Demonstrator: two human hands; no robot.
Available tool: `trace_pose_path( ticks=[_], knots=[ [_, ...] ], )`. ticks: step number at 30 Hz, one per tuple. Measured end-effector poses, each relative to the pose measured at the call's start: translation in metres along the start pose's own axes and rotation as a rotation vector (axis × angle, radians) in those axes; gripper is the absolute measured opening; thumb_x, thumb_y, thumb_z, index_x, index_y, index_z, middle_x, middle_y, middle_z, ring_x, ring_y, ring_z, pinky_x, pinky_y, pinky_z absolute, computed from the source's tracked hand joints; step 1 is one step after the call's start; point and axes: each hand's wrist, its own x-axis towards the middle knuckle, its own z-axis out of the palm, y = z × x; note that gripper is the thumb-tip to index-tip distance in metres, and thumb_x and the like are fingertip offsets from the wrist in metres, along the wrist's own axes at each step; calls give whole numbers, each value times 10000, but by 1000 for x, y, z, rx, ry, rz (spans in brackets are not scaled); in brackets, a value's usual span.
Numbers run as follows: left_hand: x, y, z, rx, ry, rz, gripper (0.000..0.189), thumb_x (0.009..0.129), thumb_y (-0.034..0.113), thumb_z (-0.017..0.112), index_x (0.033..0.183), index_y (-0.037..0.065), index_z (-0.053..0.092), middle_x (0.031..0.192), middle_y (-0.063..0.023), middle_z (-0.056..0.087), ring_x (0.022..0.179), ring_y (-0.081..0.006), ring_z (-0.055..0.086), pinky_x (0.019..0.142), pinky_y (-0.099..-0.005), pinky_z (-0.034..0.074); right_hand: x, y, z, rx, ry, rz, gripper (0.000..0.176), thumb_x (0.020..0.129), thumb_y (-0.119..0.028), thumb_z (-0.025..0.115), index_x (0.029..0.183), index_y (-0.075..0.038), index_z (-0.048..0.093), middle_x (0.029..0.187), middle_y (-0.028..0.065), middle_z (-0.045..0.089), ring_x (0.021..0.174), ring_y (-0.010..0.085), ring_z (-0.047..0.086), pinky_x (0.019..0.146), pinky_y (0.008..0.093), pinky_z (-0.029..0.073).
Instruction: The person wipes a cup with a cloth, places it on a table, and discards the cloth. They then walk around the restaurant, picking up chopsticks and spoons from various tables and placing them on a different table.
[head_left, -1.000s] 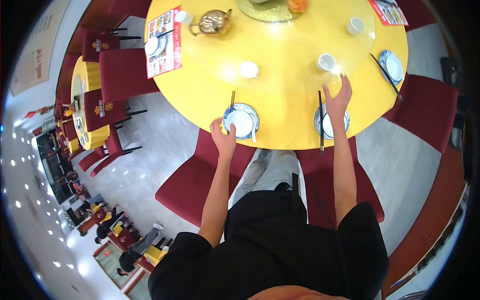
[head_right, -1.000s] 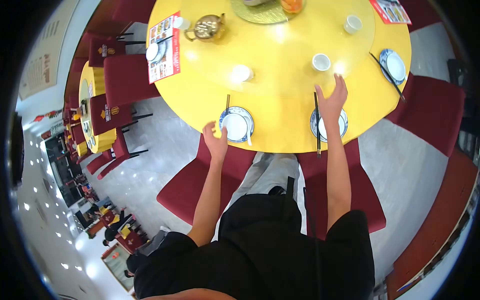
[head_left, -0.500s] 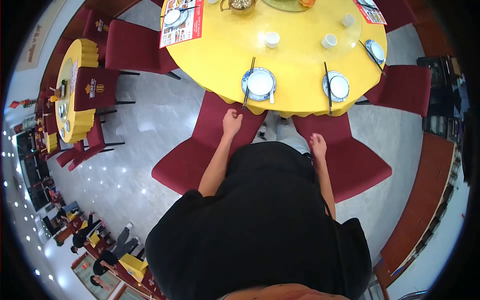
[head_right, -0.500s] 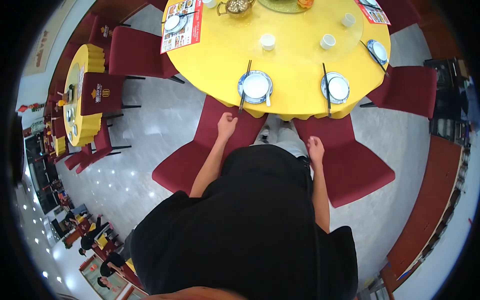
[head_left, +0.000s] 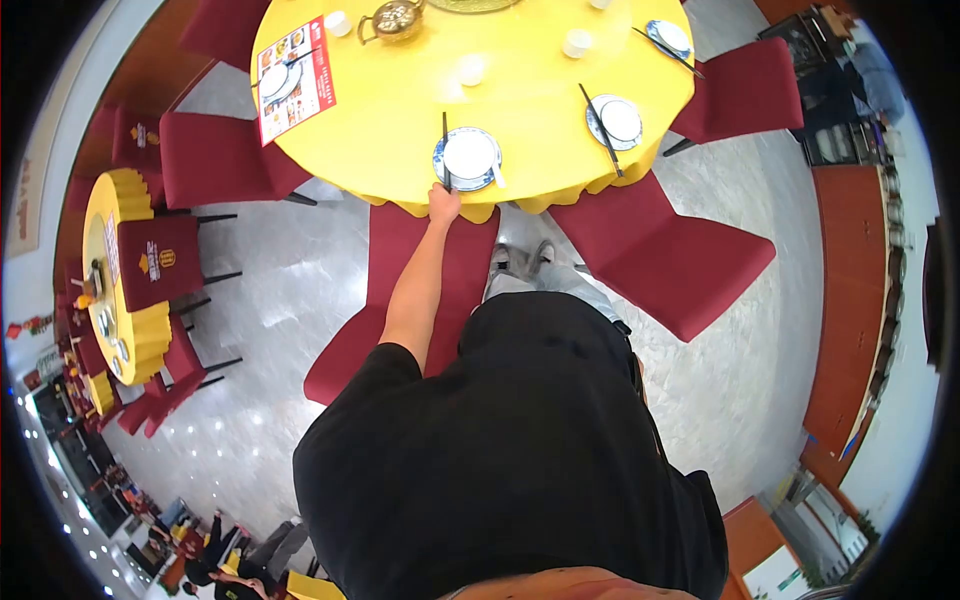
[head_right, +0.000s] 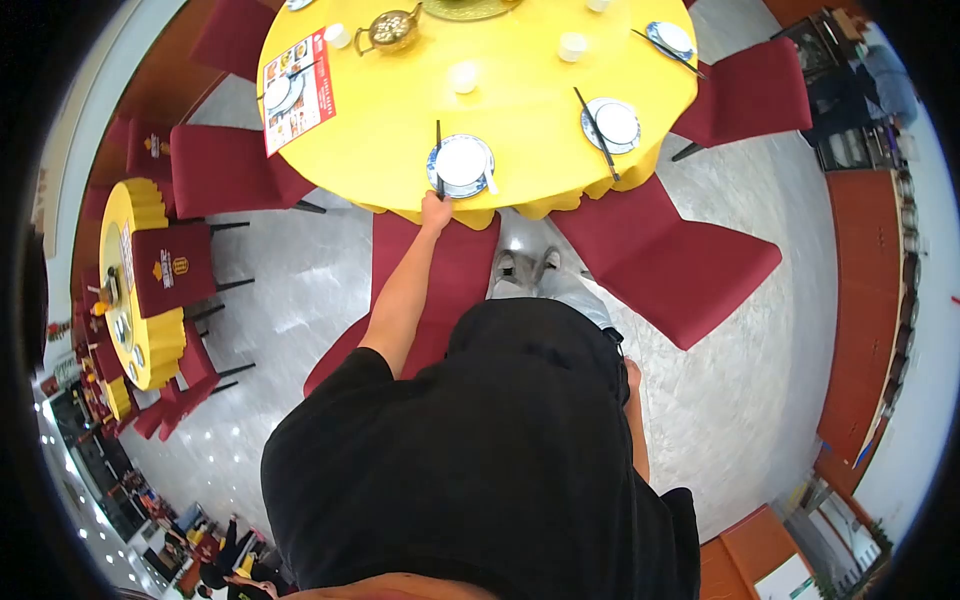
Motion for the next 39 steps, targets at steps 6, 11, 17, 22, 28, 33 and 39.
trace_pose_path(
  ticks=[6, 11, 17, 22, 28, 33, 39],
  knots=[
    [1, -8, 6, -61, -20, -113, 315, 915, 222, 495, 1049, -62, 519, 1004, -288, 614, 990, -422, 585, 834, -475, 445, 1, 26, 0, 204, -7, 61, 258, 925, -262, 542, 1032, -45, 634, 939, 76, 651, 871, 166, 620, 705, 295, 479],
    [-59, 24, -11, -276, 457, -210, 274, 912, 171, 448, 1059, -44, 530, 1018, -269, 613, 974, -423, 579, 828, -473, 442, 3, -37, -42, 744, 75, 99, 341, 925, -307, 537, 1096, -20, 604, 1026, 104, 646, 910, 180, 622, 750, 311, 490],
    [-219, 124, 28, -559, 173, 272, 204, 949, 113, 468, 1068, -45, 518, 878, -121, 567, 754, -216, 539, 705, -358, 441, -11, -92, -111, 659, -299, -226, 316, 913, -302, 578, 947, 3, 648, 823, 80, 663, 779, 147, 626, 709, 275, 481],
    [-374, 219, 130, -446, -475, 458, 218, 935, 153, 514, 1079, -10, 503, 866, -131, 557, 789, -236, 551, 719, -366, 440, -43, -135, -179, 560, -310, -497, 336, 919, -284, 586, 1073, 14, 596, 879, 74, 650, 826, 143, 611, 769, 281, 475],
    [-482, 293, 181, -153, -923, 736, 249, 931, 159, 504, 1121, 1, 477, 949, -180, 577, 915, -302, 589, 807, -394, 446, -33, -147, -222, 1159, -360, -529, 347, 979, -329, 468, 1092, -5, 520, 972, 109, 632, 921, 206, 614, 845, 363, 485],
    [-484, 326, 190, -37, -1030, 826, 259, 899, 230, 573, 1043, 16, 586, 932, -166, 618, 870, -287, 606, 792, -378, 467, -22, -113, -235, 1599, -265, -376, 334, 1007, -339, 398, 763, -113, 433, 588, -33, 290, 529, 103, 316, 589, 269, 401],
    [-317, 261, 249, -379, -567, 235, 201, 849, 222, 632, 858, 22, 645, 725, -87, 640, 577, -151, 613, 508, -307, 497, -52, -17, -289, 1952, 209, -271, 325, 991, -347, 445, 747, -132, 439, 554, -61, 238, 461, 49, 188, 412, 220, 156]
  ],
)
